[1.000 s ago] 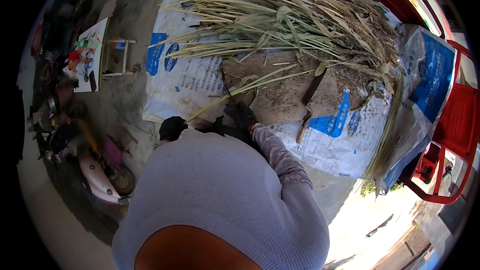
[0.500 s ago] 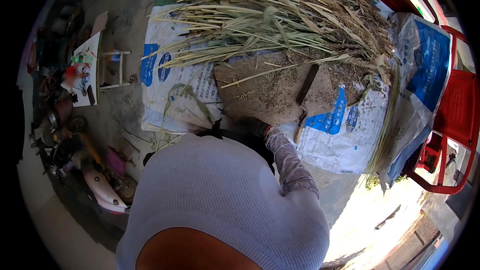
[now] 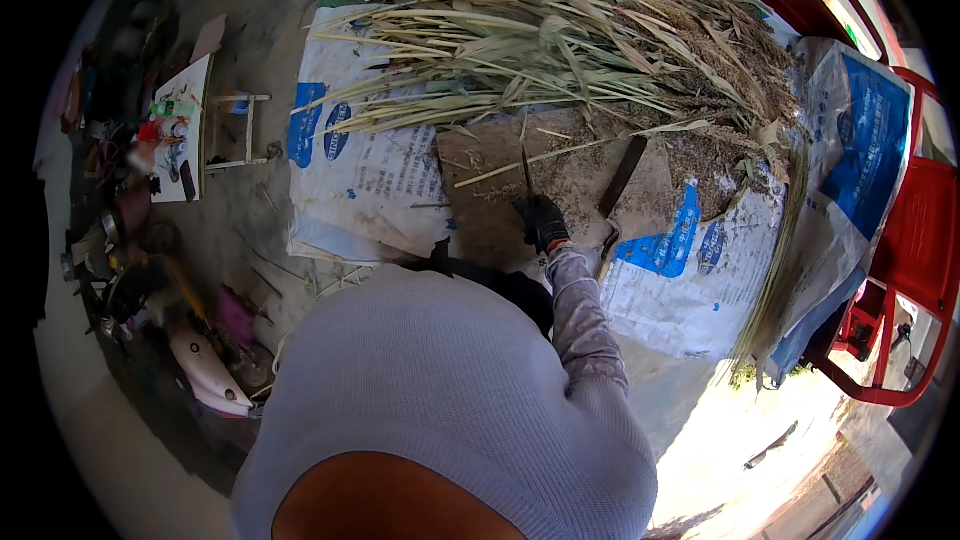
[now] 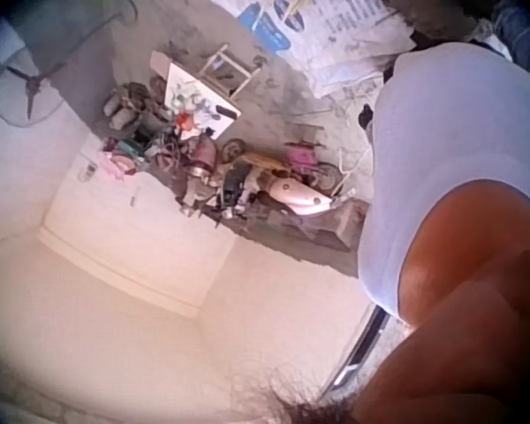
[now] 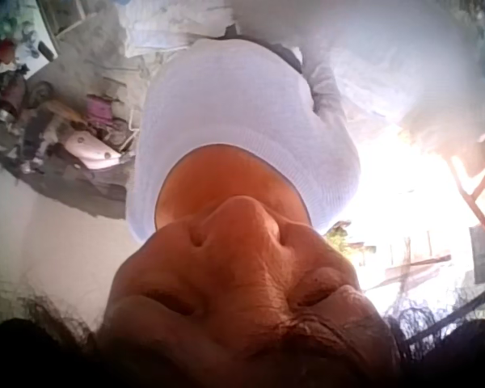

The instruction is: The person uses a large knife to repeatedly strike bundles of dried grain stalks against a wooden board, separating the grain heads from the stalks. The person holds the stalks with gloved hands and strikes them downward to thresh the grain onto a white tarp below.

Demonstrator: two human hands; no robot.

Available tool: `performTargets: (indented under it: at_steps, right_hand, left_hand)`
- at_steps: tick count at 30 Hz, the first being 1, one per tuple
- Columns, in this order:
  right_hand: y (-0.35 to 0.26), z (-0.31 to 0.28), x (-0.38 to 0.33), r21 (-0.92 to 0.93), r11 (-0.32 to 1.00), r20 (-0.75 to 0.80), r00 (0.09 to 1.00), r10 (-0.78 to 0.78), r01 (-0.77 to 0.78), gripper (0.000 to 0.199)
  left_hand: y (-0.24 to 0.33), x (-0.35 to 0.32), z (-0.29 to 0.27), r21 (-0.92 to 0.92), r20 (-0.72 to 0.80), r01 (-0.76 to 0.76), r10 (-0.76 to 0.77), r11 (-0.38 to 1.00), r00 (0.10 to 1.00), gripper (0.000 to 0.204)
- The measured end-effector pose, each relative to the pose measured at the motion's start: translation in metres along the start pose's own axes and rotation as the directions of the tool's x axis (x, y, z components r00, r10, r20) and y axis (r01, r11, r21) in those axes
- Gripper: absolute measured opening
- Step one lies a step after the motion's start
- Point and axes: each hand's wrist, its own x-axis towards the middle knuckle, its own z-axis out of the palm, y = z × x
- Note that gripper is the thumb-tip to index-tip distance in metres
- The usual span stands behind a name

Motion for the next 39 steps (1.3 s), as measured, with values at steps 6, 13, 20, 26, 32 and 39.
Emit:
performTargets:
  at_steps: [6, 13, 20, 26, 32, 39]
  right_hand:
    - [-0.007, 0.017, -0.038, 0.065, 0.991, -0.001, 0.994, 0.113, -0.113, 0.055]
    - [0.064, 0.040, -0.062, -0.343, 0.895, -0.074, 0.941, -0.329, 0.286, 0.060]
    - [0.093, 0.059, -0.064, -0.494, 0.812, -0.052, 0.922, -0.384, 0.310, 0.050]
    - [0.037, 0.054, -0.065, -0.227, 0.937, -0.128, 0.946, -0.298, 0.265, 0.046]
    - [0.043, 0.054, -0.038, -0.280, 0.891, -0.075, 0.917, -0.391, 0.357, 0.045]
    - [0.015, 0.033, -0.066, -0.328, 0.766, 0.091, 0.826, -0.557, 0.553, 0.039]
  left_hand:
    - [0.186, 0.096, -0.071, -0.028, -0.602, -0.505, 0.389, 0.863, 0.698, 0.022]
    - [0.350, 0.129, -0.152, 0.389, -0.495, -0.513, 0.643, 0.765, 0.584, 0.062]
    - [0.359, 0.119, -0.161, 0.345, -0.129, -0.676, 0.746, 0.651, 0.653, 0.032]
    - [0.292, 0.047, -0.142, 0.435, -0.367, -0.685, 0.810, 0.585, 0.458, 0.018]
    - [0.256, -0.019, -0.104, 0.169, -0.300, -0.705, 0.717, 0.689, 0.629, 0.025]
    - [0.206, -0.045, -0.110, 0.020, -0.347, -0.766, 0.723, 0.642, 0.597, 0.023]
